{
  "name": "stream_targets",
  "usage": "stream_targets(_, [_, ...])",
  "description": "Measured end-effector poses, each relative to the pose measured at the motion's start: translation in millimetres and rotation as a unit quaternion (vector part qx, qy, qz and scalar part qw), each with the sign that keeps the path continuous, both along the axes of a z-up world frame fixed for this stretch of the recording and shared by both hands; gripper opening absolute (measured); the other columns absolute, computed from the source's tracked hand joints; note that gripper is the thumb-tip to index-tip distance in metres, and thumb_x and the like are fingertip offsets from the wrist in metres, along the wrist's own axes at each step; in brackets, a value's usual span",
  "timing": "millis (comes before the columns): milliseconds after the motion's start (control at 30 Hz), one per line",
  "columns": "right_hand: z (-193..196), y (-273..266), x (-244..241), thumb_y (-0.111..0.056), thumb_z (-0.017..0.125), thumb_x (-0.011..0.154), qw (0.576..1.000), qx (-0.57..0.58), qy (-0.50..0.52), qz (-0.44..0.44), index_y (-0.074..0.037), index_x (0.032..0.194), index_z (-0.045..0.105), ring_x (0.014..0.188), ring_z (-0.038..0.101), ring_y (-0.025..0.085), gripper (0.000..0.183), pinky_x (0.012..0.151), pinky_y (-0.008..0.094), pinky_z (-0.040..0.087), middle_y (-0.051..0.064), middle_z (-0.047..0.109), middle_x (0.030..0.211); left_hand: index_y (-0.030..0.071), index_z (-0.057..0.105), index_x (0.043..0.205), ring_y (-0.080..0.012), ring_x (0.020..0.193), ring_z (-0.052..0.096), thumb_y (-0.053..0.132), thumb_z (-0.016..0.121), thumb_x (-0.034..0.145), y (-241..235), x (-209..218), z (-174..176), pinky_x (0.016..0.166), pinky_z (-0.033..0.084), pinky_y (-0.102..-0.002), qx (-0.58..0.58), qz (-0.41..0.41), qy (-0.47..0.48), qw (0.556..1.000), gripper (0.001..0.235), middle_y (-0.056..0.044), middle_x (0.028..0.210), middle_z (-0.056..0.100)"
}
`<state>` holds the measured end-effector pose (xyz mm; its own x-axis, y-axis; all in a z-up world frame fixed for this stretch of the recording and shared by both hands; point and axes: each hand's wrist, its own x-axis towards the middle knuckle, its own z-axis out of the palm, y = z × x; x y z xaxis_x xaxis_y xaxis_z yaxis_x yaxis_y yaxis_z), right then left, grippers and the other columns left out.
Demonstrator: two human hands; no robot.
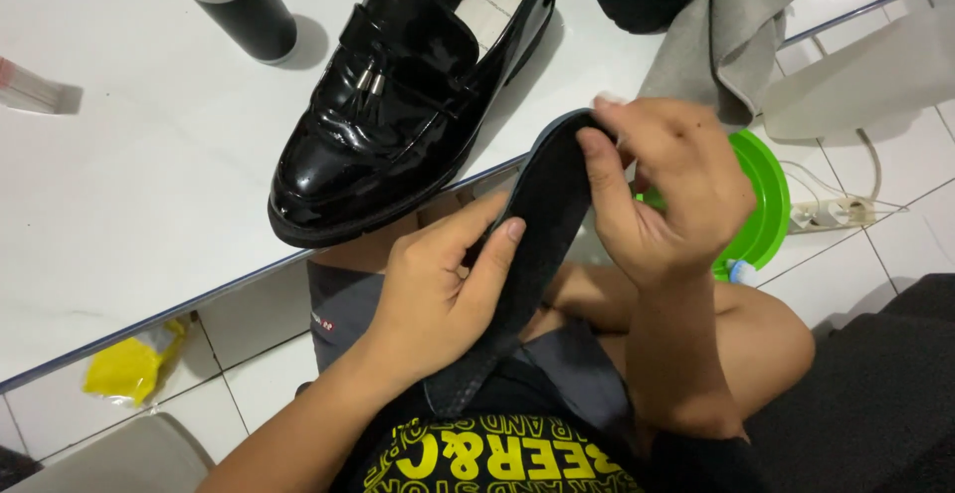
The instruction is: The person removes a blue insole from a black shoe and applies glue from a white tube to the edges and surface of the insole. The person then flips the insole over and continues applying glue to the other side.
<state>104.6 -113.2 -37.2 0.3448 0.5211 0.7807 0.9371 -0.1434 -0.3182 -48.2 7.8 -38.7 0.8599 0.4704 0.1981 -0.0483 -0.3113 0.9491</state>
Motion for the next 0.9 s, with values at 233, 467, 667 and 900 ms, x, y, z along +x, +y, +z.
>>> stream_targets(233, [2.9,6.7,-7.3,0.019,0.083,0.092,1.0,-0.015,-0.019,-0.017,0.009,0.103,0.074,0.07,0.056,0.018,0.018,0.061,0.029,0.045,0.021,0.07,0.105,0.002,0.069,0.12,-0.0098,0.056,0.057,0.012,0.058,0.097,-0.7,-2.9,-0.8,0.05,0.047,-0.023,-0.021,-0.012,0.008,1.0,0.028,-0.006,0.082,0.076])
stream_targets(467, [-1.1,4.6,-7.4,0.012,0.061,0.099,0.989,-0.054,0.128,0.053,0.008,0.105,0.059,0.092,0.052,0.023,0.008,0.076,0.029,0.05,0.022,0.048,0.122,0.003,0.068,0.122,-0.0109,0.071,0.067,0.013,0.056,0.098,0.4,0.4,-13.0,0.064,0.055,-0.023,-0.052,0.009,0.023,0.998,0.029,-0.005,0.094,0.078])
stream_targets(667, [-11.0,-11.6,-19.2,-0.003,0.07,0.09,0.997,-0.063,0.033,0.033,-0.008,0.092,0.06,0.12,0.052,0.033,0.011,0.098,0.045,0.047,0.018,0.06,0.129,0.0,0.068,0.118,-0.0047,0.066,0.049,0.01,0.057,0.1,3.8,3.4,-28.2,0.06,0.042,-0.02,-0.183,0.005,0.015,0.983,0.023,0.002,0.082,0.064])
stream_targets(900, [2.1,-21.9,-46.1,-0.007,0.065,0.088,0.967,-0.076,0.19,0.152,-0.012,0.09,0.043,0.114,0.065,0.035,0.022,0.107,0.048,0.05,0.014,0.07,0.116,-0.002,0.059,0.131,-0.0094,0.097,0.065,0.003,0.062,0.097,7.5,4.2,-44.2,0.086,0.051,-0.021,-0.318,-0.071,-0.064,0.943,0.035,-0.008,0.116,0.071])
